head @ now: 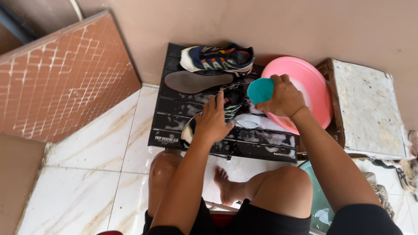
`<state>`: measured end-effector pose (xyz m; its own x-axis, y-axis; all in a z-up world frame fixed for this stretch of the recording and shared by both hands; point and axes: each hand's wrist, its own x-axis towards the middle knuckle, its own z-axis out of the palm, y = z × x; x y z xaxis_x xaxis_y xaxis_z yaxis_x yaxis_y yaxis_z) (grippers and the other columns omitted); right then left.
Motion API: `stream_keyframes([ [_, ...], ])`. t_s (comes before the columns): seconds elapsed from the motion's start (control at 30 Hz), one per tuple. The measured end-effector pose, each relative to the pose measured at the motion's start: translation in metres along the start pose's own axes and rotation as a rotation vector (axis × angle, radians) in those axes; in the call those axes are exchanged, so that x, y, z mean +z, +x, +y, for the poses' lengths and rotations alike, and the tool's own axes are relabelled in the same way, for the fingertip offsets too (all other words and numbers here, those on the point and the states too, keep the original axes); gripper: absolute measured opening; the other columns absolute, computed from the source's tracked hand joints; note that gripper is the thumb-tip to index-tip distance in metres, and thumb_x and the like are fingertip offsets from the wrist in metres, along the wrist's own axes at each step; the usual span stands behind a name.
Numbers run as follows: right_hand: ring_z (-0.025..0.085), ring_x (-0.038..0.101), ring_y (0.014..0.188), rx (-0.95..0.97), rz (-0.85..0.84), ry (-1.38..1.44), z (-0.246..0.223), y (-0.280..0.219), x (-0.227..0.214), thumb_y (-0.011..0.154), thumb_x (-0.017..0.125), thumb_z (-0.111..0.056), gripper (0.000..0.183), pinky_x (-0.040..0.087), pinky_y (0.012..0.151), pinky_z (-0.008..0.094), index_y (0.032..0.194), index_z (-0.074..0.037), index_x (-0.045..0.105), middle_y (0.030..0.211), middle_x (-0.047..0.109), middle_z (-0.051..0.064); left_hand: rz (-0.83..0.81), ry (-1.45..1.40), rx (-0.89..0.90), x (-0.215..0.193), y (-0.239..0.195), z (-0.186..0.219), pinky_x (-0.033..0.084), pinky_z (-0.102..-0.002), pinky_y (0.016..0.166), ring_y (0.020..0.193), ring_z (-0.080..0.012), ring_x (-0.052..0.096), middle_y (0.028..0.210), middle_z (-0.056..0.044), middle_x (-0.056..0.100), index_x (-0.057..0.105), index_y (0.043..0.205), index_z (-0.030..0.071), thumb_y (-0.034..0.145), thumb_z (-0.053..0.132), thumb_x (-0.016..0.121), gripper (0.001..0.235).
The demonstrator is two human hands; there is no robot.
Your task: The person scrubs a sneaker with a soapy cloth, rinses it with water from a cup, and then removes the insole from the shoe.
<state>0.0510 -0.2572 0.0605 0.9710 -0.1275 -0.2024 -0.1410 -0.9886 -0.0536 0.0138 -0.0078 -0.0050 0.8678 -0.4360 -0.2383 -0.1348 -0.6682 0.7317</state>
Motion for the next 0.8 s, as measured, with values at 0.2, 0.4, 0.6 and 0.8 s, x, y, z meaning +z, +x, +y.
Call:
stream_keyframes([
  [0.2, 0.05, 0.058, 0.131, -0.002, 0.051, -0.006, -0.029, -0.008, -0.014, 0.06, 0.092, -0.062, 0.119, 0.052, 0.101, 0.067, 0.151, 0.001, 0.047, 0.143, 0.047, 0.026, 0.092, 0.022, -0.041, 0.01, 0.011, -0.008, 0.027, -0.086, 0.109, 0.149, -0.0568, 0.032, 0.163, -0.034, 0.028, 0.001, 0.169, 0.006, 0.091, 0.029, 0.081, 0.114],
  [0.4, 0.056, 0.06, 0.126, -0.039, -0.003, 0.216, 0.002, -0.054, -0.003, 0.064, 0.088, -0.068, 0.122, 0.051, 0.105, 0.064, 0.147, 0.012, 0.047, 0.13, 0.054, 0.035, 0.129, 0.178, -0.116, 0.021, 0.008, -0.01, 0.03, -0.08, 0.109, 0.144, -0.0535, 0.041, 0.158, -0.035, 0.037, -0.005, 0.169, 0.005, 0.083, 0.033, 0.093, 0.133],
  [0.6, 0.054, 0.058, 0.132, 0.028, -0.155, 0.222, 0.041, -0.111, 0.082, 0.054, 0.098, -0.051, 0.121, 0.049, 0.111, 0.062, 0.15, -0.001, 0.044, 0.147, 0.05, 0.03, 0.305, 0.37, -0.146, 0.056, 0.02, -0.018, 0.038, -0.067, 0.097, 0.124, -0.0371, 0.051, 0.138, -0.019, 0.052, -0.001, 0.17, 0.014, 0.073, 0.033, 0.095, 0.138],
  [0.8, 0.055, 0.06, 0.128, -0.015, -0.01, 0.238, 0.059, -0.125, 0.131, 0.057, 0.098, -0.043, 0.111, 0.053, 0.106, 0.064, 0.148, -0.004, 0.047, 0.14, 0.055, 0.032, 0.404, 0.408, -0.01, 0.059, 0.003, -0.023, 0.035, -0.061, 0.103, 0.128, -0.0326, 0.052, 0.138, -0.015, 0.056, 0.01, 0.171, 0.017, 0.079, 0.019, 0.092, 0.123],
])
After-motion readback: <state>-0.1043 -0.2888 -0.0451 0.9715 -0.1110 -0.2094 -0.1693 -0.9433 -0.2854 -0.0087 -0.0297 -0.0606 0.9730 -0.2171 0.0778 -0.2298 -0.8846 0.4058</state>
